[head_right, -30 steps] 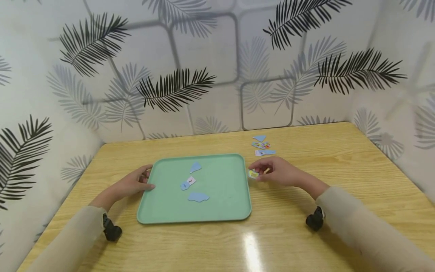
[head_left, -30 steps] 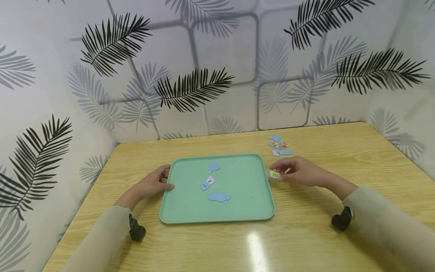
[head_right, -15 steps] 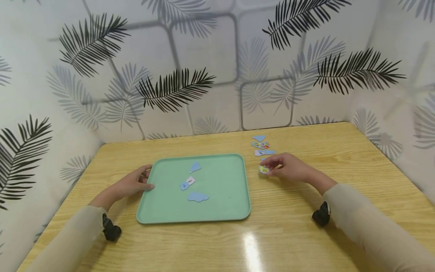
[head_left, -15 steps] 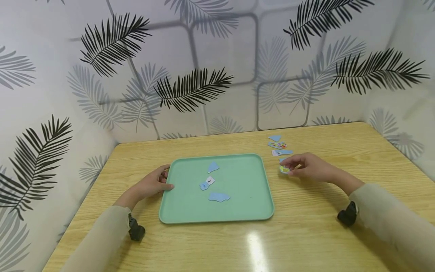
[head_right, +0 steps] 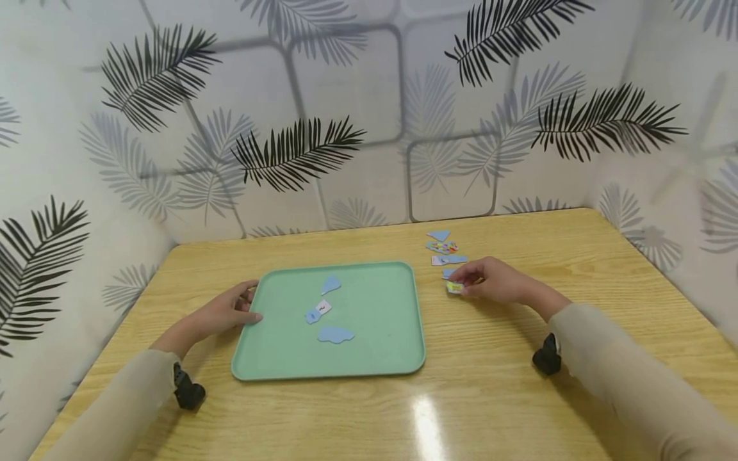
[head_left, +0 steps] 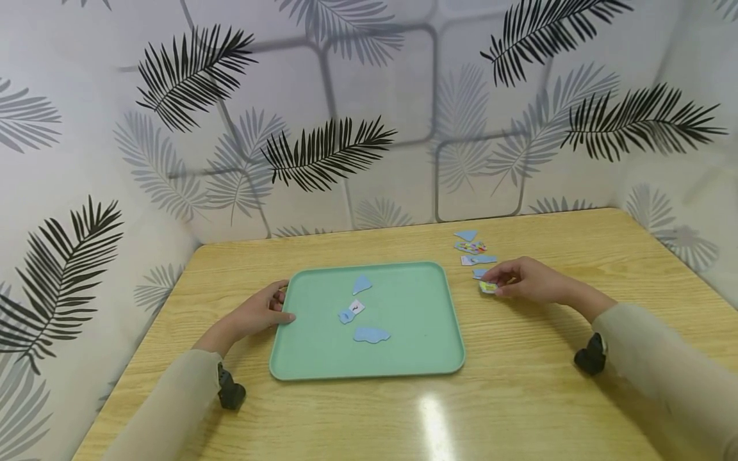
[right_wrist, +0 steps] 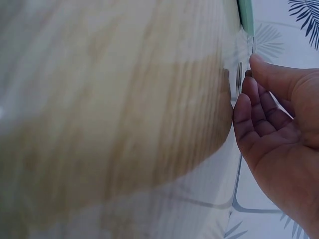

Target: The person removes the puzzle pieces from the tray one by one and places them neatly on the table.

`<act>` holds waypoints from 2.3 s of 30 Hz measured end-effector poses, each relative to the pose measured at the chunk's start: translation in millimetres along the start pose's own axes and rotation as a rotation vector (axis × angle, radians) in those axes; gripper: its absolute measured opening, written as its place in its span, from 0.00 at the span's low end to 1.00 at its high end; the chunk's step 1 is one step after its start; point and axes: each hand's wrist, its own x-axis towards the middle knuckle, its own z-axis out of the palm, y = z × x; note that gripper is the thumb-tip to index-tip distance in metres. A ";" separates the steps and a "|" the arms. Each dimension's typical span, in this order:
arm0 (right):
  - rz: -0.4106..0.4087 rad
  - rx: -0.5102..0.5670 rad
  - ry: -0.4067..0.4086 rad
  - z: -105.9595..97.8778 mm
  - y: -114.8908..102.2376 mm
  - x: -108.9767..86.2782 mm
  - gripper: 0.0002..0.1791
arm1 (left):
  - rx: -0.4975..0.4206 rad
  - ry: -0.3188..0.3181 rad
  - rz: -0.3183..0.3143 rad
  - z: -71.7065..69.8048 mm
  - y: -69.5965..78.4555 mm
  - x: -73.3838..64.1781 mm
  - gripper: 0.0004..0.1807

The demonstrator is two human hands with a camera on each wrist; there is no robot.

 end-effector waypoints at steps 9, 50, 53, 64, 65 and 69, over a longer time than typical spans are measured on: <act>0.022 -0.026 -0.029 -1.6 0.9 3.0 0.15 | -0.006 -0.003 0.006 -0.3 0.5 -0.5 0.41; 0.044 -0.038 -0.011 -0.8 -3.0 5.4 0.14 | -0.006 0.001 -0.026 -0.5 0.0 -0.2 0.43; 0.035 -0.033 -0.015 -1.1 -1.2 5.8 0.14 | -0.006 0.004 -0.031 -0.5 0.2 -0.5 0.42; 0.043 -0.007 -0.026 -2.6 -5.9 5.7 0.15 | -0.013 -0.001 0.009 -0.5 6.4 -4.0 0.41; 0.039 -0.005 -0.027 -2.8 -6.0 5.7 0.15 | -0.013 -0.002 0.009 -0.4 7.0 -4.4 0.41; 0.036 0.004 -0.024 -3.7 -5.5 5.7 0.15 | -0.002 -0.001 0.002 -0.1 8.0 -4.5 0.41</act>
